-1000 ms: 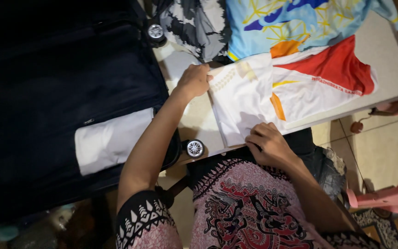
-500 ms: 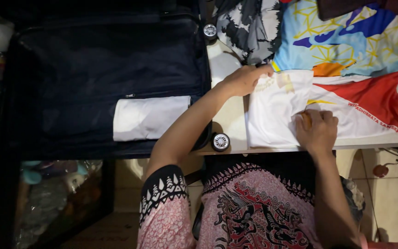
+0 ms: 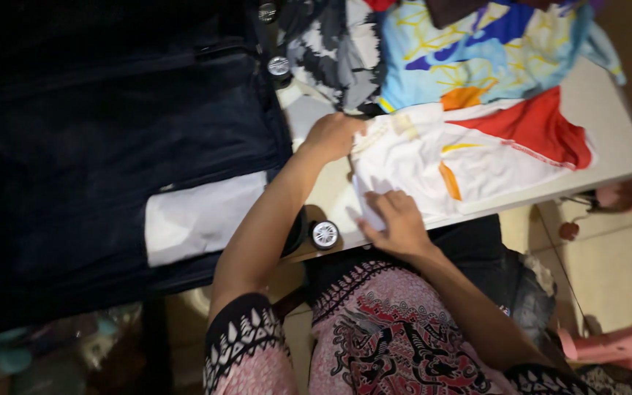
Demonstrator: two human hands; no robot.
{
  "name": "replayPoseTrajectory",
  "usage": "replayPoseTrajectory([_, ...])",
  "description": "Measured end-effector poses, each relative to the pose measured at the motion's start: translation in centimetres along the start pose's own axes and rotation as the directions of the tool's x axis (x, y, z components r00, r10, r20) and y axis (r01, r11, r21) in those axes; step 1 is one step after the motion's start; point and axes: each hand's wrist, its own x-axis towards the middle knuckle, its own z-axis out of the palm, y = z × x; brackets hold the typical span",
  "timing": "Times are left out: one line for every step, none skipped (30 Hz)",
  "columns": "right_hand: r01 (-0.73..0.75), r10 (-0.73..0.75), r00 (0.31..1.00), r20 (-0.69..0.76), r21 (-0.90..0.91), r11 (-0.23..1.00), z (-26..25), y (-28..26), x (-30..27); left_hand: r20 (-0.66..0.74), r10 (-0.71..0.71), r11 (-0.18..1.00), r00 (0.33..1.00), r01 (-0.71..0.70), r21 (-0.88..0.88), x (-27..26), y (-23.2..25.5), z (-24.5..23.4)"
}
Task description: The person picks up a shirt from a pile on a table, spreads it out to flat, and then folds the sides and sleeves inward before folding it in half to place it inside a suitcase.
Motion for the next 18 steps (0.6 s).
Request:
replayPoseTrajectory([-0.009,0.009,1.000,0.008,-0.013,1.000,-0.2,-0.4,0.2,0.013,-0.006,0.999,1.000,0.006,0.032,0.0,-0.2,0.1])
replayPoseTrajectory([-0.017,0.018,1.000,0.018,-0.024,1.000,-0.5,-0.7,0.2,0.025,-0.015,0.998,1.000,0.013,0.065,0.0,-0.4,0.2])
replayPoseTrajectory([-0.025,0.026,0.999,0.028,-0.035,0.999,-0.6,-0.8,0.2,0.009,0.005,0.995,1.000,-0.006,0.096,0.0,-0.4,0.2])
replayPoseTrajectory([-0.034,0.035,0.998,0.043,-0.035,0.999,-0.4,-0.8,0.2,-0.009,0.030,0.992,1.000,-0.029,0.125,0.1,-0.3,0.2])
replayPoseTrajectory([-0.043,0.045,0.997,0.057,-0.035,0.998,-0.1,-0.6,0.1,0.001,0.012,0.990,1.000,-0.012,0.142,0.0,-0.2,0.0])
replayPoseTrajectory([-0.058,0.061,0.996,0.071,-0.034,0.998,0.2,-0.3,-0.1,0.017,-0.005,0.987,1.000,0.002,0.159,-0.2,0.0,-0.3])
replayPoseTrajectory([-0.044,0.046,0.997,0.064,-0.029,0.999,0.5,0.0,-0.3,0.018,0.018,0.988,1.000,-0.020,0.156,-0.4,0.2,-0.7])
replayPoseTrajectory([-0.028,0.029,0.998,0.056,-0.021,0.999,1.0,0.4,-0.6,0.019,0.038,0.987,0.999,-0.040,0.157,-0.5,0.6,-1.2])
replayPoseTrajectory([-0.011,0.012,0.999,0.048,-0.014,1.000,1.2,0.7,-0.9,0.034,0.026,0.984,0.999,-0.032,0.174,-0.5,1.2,-1.5])
replayPoseTrajectory([-0.022,0.021,0.998,0.060,0.017,1.000,1.5,0.9,-1.2,0.046,0.009,0.981,0.999,-0.017,0.193,-0.5,1.6,-1.9])
replayPoseTrajectory([-0.033,0.029,0.997,0.072,0.049,0.998,1.6,1.1,-1.3,0.057,-0.009,0.977,0.998,-0.004,0.213,-0.4,2.1,-2.1])
replayPoseTrajectory([-0.041,0.034,0.996,0.087,0.086,0.995,1.8,1.1,-1.4,0.059,-0.049,0.974,0.997,0.035,0.223,-0.5,2.5,-2.4])
replayPoseTrajectory([-0.043,0.030,0.995,0.094,0.139,0.989,2.0,0.8,-1.4,0.060,-0.089,0.970,0.994,0.073,0.233,-0.6,2.8,-2.5])
replayPoseTrajectory([-0.039,0.020,0.995,0.101,0.193,0.980,2.3,0.6,-1.3,0.056,-0.133,0.963,0.990,0.115,0.246,-0.5,3.0,-2.7])
replayPoseTrajectory([-0.036,0.009,0.994,0.107,0.247,0.968,2.4,0.4,-1.2,0.066,-0.184,0.947,0.981,0.159,0.280,-0.3,3.1,-2.8])
replayPoseTrajectory([-0.130,0.045,0.978,0.203,0.429,0.894,2.2,0.3,-1.1,0.074,-0.241,0.926,0.968,0.207,0.317,-0.3,3.0,-2.9])
replayPoseTrajectory([-0.232,0.057,0.952,0.302,0.583,0.778,2.0,0.2,-0.9,0.079,-0.297,0.901,0.952,0.252,0.353,-0.2,2.9,-3.0])
replayPoseTrajectory([-0.335,0.044,0.917,0.397,0.702,0.628,1.8,0.1,-0.7,0.090,-0.323,0.888,0.942,0.268,0.373,-0.3,2.6,-3.1])
